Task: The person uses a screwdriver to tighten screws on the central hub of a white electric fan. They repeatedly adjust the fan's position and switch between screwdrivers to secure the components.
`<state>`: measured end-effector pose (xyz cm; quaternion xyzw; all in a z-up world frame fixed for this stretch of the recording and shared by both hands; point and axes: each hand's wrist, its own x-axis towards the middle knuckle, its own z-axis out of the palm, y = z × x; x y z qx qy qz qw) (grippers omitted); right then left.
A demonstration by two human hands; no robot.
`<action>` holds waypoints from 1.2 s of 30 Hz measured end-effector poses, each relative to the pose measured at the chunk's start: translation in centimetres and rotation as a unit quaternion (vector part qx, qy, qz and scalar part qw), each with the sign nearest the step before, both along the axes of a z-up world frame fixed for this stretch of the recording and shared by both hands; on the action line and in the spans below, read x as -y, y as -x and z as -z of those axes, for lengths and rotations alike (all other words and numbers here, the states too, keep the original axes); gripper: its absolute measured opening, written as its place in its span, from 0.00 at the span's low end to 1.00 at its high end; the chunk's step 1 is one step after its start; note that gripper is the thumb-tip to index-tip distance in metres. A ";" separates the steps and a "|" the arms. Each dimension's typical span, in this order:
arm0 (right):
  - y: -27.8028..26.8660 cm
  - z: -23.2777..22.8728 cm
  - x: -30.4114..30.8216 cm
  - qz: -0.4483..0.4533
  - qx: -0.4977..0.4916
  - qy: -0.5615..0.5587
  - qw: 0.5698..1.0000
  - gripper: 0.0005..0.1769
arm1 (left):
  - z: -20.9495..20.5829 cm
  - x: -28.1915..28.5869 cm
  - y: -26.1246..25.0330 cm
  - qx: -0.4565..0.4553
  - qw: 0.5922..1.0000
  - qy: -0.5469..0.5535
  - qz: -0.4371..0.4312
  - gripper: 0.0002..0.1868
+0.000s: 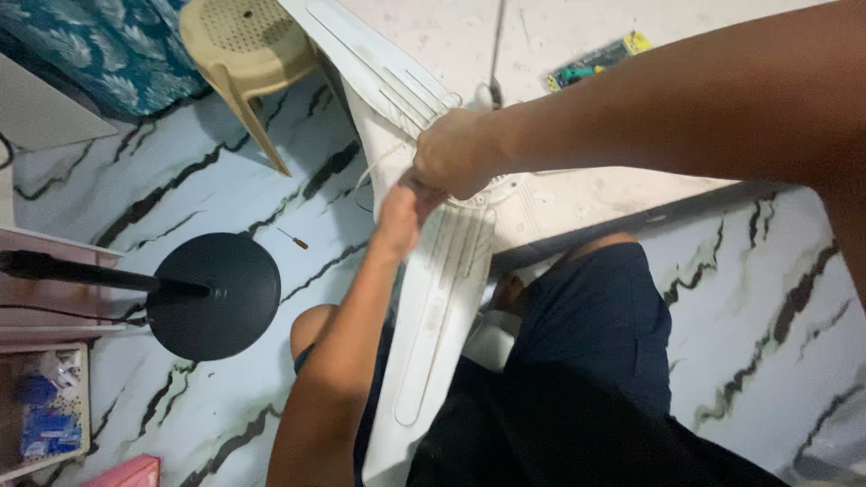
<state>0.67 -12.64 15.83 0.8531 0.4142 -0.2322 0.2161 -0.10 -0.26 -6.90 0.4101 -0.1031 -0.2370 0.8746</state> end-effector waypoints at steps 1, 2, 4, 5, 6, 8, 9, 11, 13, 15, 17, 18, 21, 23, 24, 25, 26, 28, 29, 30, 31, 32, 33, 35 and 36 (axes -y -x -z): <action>0.0 -0.5 -0.1 0.034 -0.011 -0.004 0.999 0.12 | 0.1 -0.1 -0.1 0.028 0.999 -0.018 -0.001 0.24; 0.0 -0.8 -0.1 0.067 -0.022 -0.009 0.997 0.15 | 0.2 -0.1 -0.2 0.056 0.998 -0.035 -0.002 0.24; 0.1 -0.8 0.0 0.129 -0.037 -0.011 0.991 0.18 | 0.5 0.7 0.0 0.072 0.995 -0.068 0.001 0.23; 0.0 -0.7 -0.3 0.155 -0.038 -0.014 0.987 0.18 | 0.4 0.7 -0.2 0.064 0.994 -0.088 0.002 0.22; -0.2 -0.6 -0.5 0.180 -0.039 -0.017 0.983 0.18 | 0.3 0.6 -0.6 0.057 0.993 -0.107 0.003 0.21; -0.3 -0.3 -0.7 0.160 -0.058 0.003 0.985 0.15 | 0.0 0.4 -0.8 0.088 0.983 -0.163 0.016 0.20; -0.4 -0.2 -0.7 0.150 -0.065 0.013 0.986 0.14 | 0.0 0.2 -1.0 0.106 0.976 -0.190 0.022 0.19; -0.2 -0.1 -0.8 0.151 -0.057 0.040 0.986 0.15 | -0.1 0.0 -1.0 0.147 0.957 -0.250 0.021 0.16; 0.0 0.0 -1.0 0.155 -0.048 0.052 0.985 0.15 | 0.1 -0.1 -1.3 0.199 0.937 -0.287 0.007 0.13; 0.5 0.1 -1.2 0.164 -0.043 0.046 0.984 0.15 | 0.6 -0.1 -1.2 0.257 0.918 -0.303 -0.017 0.12; 0.9 0.4 -1.4 0.147 -0.039 0.050 0.987 0.18 | 1.5 0.0 -1.4 0.305 0.887 -0.345 -0.033 0.11; 0.8 0.7 -1.5 0.138 -0.036 0.053 0.988 0.24 | 2.2 0.1 -1.7 0.327 0.871 -0.365 -0.042 0.11; 0.6 1.1 -1.4 0.095 -0.014 0.051 0.994 0.15 | 3.5 0.1 -1.9 0.313 0.873 -0.369 -0.054 0.06; 0.7 2.0 -1.3 0.034 -0.004 0.093 0.995 0.12 | 4.6 0.1 -1.4 0.296 0.892 -0.334 -0.073 0.07; 0.6 2.3 -1.0 0.004 0.004 0.115 0.993 0.12 | 4.8 0.4 -1.5 0.290 0.900 -0.314 -0.084 0.08; 0.4 2.7 -0.7 -0.026 0.016 0.088 0.996 0.11 | 5.2 0.6 -1.3 0.325 0.880 -0.330 -0.104 0.08; 0.3 3.0 -0.1 -0.056 0.028 0.061 0.996 0.10 | 5.5 0.9 -1.1 0.360 0.858 -0.344 -0.123 0.07; 0.7 4.0 -0.3 -0.119 0.044 0.029 0.992 0.10 | 5.8 0.1 0.0 0.352 0.862 -0.338 -0.137 0.07; 0.3 4.3 -0.1 -0.148 0.050 0.032 0.987 0.10 | 5.8 0.3 -0.1 0.312 0.888 -0.310 -0.133 0.08; -0.1 4.5 0.1 -0.177 0.057 0.035 0.982 0.10 | 5.6 0.4 -0.5 0.271 0.912 -0.281 -0.128 0.09; -0.1 4.8 0.2 -0.183 0.059 0.042 0.980 0.10 | 5.4 0.4 -0.4 0.277 0.910 -0.279 -0.131 0.08; -0.2 5.1 0.2 -0.190 0.061 0.049 0.979 0.09 | 5.2 0.3 -0.3 0.283 0.909 -0.277 -0.133 0.08; -0.3 5.5 0.3 -0.196 0.063 0.055 0.977 0.09 | 5.0 0.3 -0.3 0.288 0.907 -0.276 -0.134 0.08; -0.1 6.2 0.6 -0.221 0.087 0.080 0.968 0.11 | 4.7 0.2 -0.3 0.312 0.885 -0.320 -0.129 0.06; 0.2 6.5 0.7 -0.234 0.098 0.092 0.963 0.12 | 4.7 0.0 0.2 0.323 0.873 -0.343 -0.125 0.06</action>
